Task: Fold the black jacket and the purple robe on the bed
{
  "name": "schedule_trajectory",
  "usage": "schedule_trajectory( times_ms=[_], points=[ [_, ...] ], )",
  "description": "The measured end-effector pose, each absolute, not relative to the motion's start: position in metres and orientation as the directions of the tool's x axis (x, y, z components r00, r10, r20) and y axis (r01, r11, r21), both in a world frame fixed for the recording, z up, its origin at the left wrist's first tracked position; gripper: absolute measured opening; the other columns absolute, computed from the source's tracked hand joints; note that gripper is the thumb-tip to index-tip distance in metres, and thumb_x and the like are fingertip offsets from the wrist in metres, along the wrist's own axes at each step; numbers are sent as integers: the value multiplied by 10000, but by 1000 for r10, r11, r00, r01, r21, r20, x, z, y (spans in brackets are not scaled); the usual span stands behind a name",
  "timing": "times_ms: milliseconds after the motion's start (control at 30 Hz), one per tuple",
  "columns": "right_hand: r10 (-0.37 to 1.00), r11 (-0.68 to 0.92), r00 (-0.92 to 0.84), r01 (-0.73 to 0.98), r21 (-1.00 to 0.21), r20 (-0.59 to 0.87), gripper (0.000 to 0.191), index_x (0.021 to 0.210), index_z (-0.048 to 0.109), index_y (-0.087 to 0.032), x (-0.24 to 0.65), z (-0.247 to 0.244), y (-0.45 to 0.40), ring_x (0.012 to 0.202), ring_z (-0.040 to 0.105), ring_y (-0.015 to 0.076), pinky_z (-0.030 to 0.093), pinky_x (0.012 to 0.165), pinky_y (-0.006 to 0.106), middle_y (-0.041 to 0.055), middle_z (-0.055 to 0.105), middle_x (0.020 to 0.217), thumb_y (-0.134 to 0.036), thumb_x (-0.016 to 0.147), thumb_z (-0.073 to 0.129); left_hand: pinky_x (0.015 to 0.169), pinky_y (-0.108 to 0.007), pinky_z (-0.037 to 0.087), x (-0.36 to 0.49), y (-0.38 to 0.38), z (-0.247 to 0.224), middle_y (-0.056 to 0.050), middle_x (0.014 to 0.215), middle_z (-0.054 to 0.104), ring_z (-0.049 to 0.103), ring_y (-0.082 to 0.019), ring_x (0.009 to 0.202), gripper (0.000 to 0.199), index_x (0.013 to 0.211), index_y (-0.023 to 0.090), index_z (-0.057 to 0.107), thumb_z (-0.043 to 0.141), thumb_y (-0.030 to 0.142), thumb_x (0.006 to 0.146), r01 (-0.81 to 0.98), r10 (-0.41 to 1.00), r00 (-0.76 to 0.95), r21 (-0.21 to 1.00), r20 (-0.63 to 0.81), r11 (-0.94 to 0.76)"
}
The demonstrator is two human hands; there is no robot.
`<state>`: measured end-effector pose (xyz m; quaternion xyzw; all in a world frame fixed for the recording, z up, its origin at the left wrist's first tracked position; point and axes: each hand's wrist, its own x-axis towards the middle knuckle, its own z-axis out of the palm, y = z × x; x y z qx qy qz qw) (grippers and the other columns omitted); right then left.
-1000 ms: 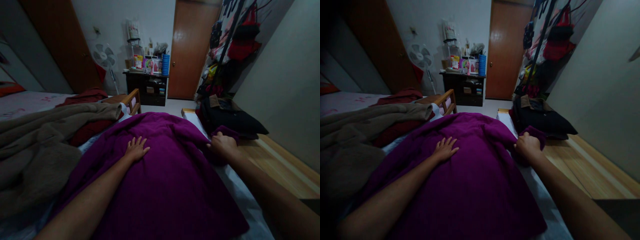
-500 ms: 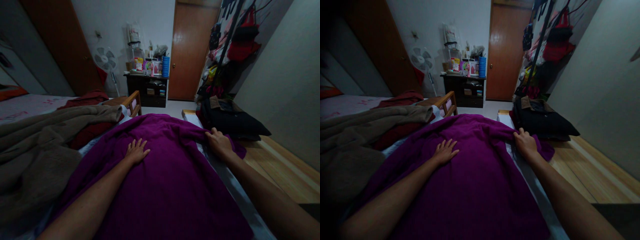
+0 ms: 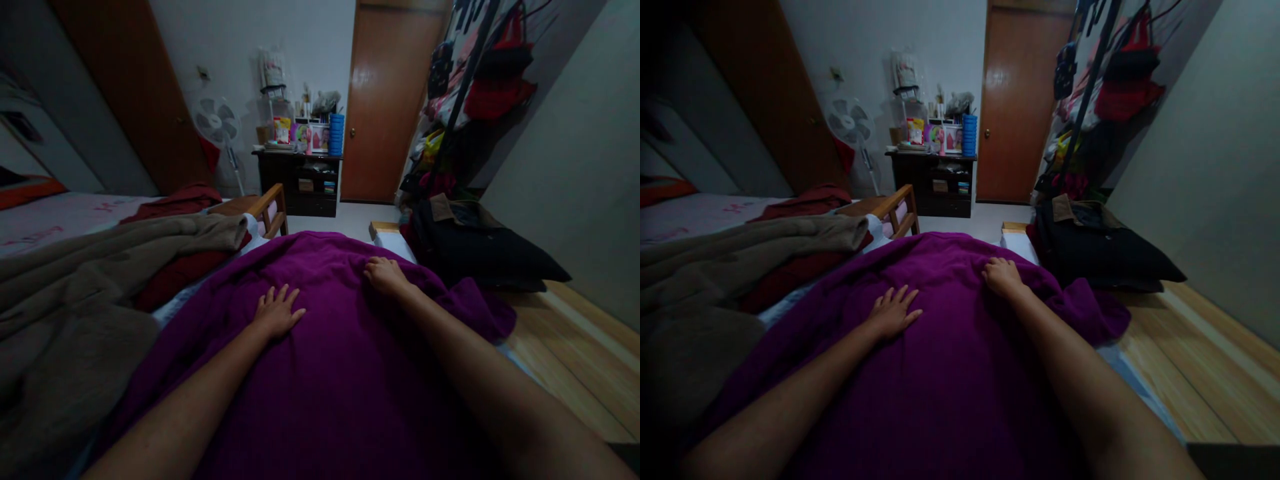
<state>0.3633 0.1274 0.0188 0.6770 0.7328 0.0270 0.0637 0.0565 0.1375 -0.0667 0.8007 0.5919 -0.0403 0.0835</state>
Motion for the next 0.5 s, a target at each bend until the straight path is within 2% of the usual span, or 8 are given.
schedule_trajectory(
  times_ms=[67, 167, 267, 367, 433, 500],
  points=[
    [985, 76, -53, 988, 134, -165, 392, 1274, 583, -244, 370, 5, 133, 1345, 355, 291, 256, 1070, 518, 94, 425, 1470, -345, 956, 378, 1046, -617, 290, 59, 139, -58, -83, 1576, 265, 247, -456, 1392, 768, 1488, 306, 329, 335, 708, 834, 955, 935, 298, 66, -190, -291],
    [974, 22, 15, 986, 164, -224, 423, 1300, 568, -196, 374, -10, 142, 1397, 288, 328, 153, 1099, 595, 140, 382, 1499, -244, 890, 478, 990, -607, 363, 62, 147, -43, -100, 1536, 346, 362, -467, 1324, 768, 1457, 321, 387, 428, 697, 789, 953, 924, 301, 35, -234, -301],
    [962, -7, 54, 985, 171, -267, 393, 1199, 642, -133, 368, -9, 159, 1289, 443, 378, 205, 1073, 613, 216, 526, 1359, -248, 830, 573, 943, -532, 438, 64, 165, -26, -128, 1469, 439, 500, -432, 1222, 764, 1388, 308, 486, 580, 640, 707, 939, 889, 334, 32, -313, -342],
    [972, -94, 100, 995, 39, -215, 325, 1084, 696, -118, 363, 2, 184, 1121, 588, 362, 359, 1003, 525, 223, 652, 1159, -290, 823, 609, 881, -421, 493, 65, 195, -9, -122, 1253, 633, 621, -344, 1075, 550, 1200, 259, 645, 631, 502, 707, 907, 840, 411, 63, -353, -417],
    [980, -160, 150, 984, -72, -129, 307, 1070, 699, -126, 364, 11, 202, 1086, 616, 315, 427, 947, 413, 199, 674, 1122, -302, 860, 560, 886, -367, 492, 66, 220, 0, -103, 1149, 686, 638, -294, 1047, 400, 1115, 230, 682, 560, 424, 787, 903, 876, 430, 106, -219, -417],
    [981, -195, 190, 973, -127, -49, 317, 1090, 690, -134, 369, 15, 218, 1095, 616, 267, 445, 906, 317, 178, 672, 1142, -275, 904, 474, 928, -329, 470, 67, 246, 8, -84, 1185, 673, 617, -264, 1097, 360, 1130, 221, 670, 515, 334, 826, 910, 918, 395, 155, -35, -386]
  ],
)
